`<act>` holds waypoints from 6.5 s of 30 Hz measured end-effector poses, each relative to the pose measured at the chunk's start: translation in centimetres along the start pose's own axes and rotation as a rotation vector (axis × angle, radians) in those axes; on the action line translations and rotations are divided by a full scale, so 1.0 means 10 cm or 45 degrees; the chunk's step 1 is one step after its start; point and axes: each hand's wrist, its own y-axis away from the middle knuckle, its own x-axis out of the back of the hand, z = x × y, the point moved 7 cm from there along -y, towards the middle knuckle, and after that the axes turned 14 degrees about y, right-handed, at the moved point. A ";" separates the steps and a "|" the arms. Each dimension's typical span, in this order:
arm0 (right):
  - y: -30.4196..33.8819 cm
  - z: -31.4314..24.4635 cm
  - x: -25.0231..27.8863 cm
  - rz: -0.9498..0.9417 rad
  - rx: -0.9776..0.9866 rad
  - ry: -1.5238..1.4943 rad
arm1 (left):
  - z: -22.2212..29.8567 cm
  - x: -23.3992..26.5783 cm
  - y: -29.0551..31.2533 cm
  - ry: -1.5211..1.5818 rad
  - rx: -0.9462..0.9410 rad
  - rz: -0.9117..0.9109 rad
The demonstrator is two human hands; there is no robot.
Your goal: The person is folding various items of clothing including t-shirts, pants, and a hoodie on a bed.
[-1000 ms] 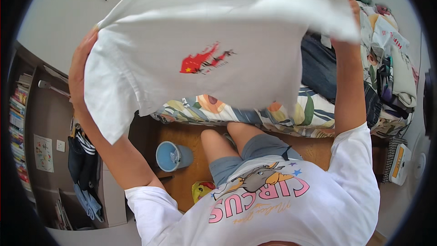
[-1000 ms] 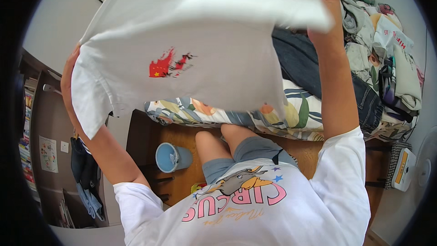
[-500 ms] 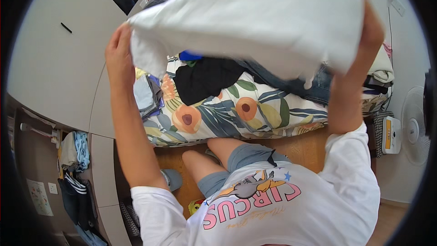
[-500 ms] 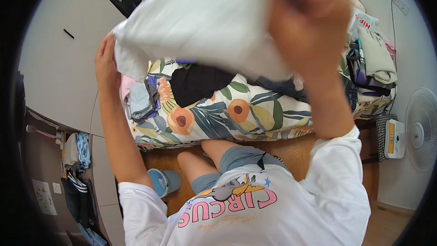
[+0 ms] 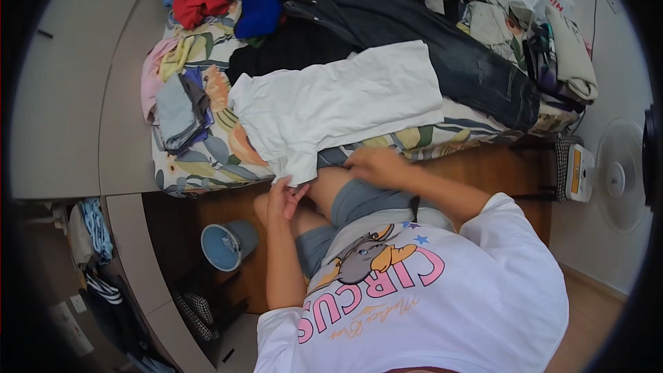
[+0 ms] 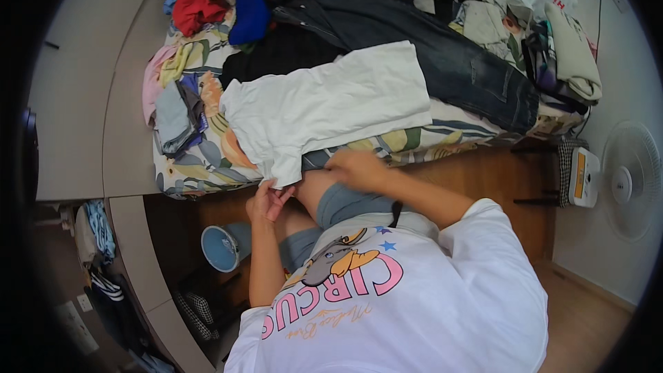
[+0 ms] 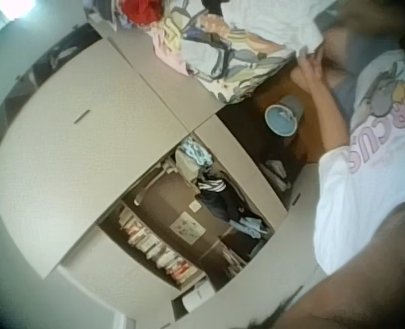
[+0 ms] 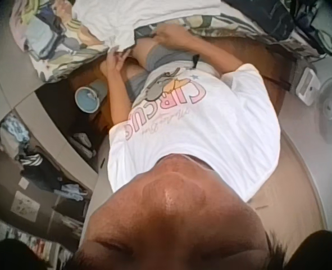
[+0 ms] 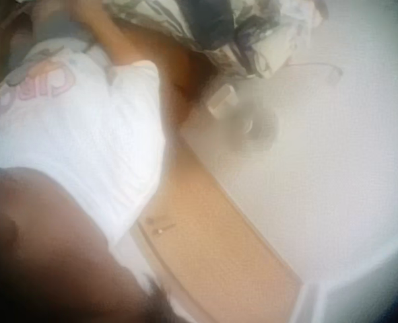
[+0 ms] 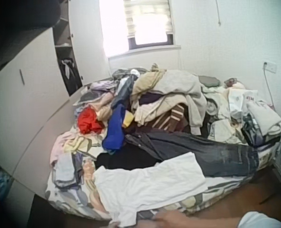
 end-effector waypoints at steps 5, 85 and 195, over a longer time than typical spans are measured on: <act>0.83 1.92 0.68 0.582 -0.881 0.046 | 0.10 0.02 -0.02 0.256 -0.050 0.236; 1.33 2.16 1.73 0.953 -1.311 -1.587 | 2.22 -2.74 -0.71 -0.717 -0.844 -0.327; -0.88 0.36 -0.43 0.446 -0.041 0.159 | 0.40 -1.99 -0.02 -1.088 -0.643 -0.156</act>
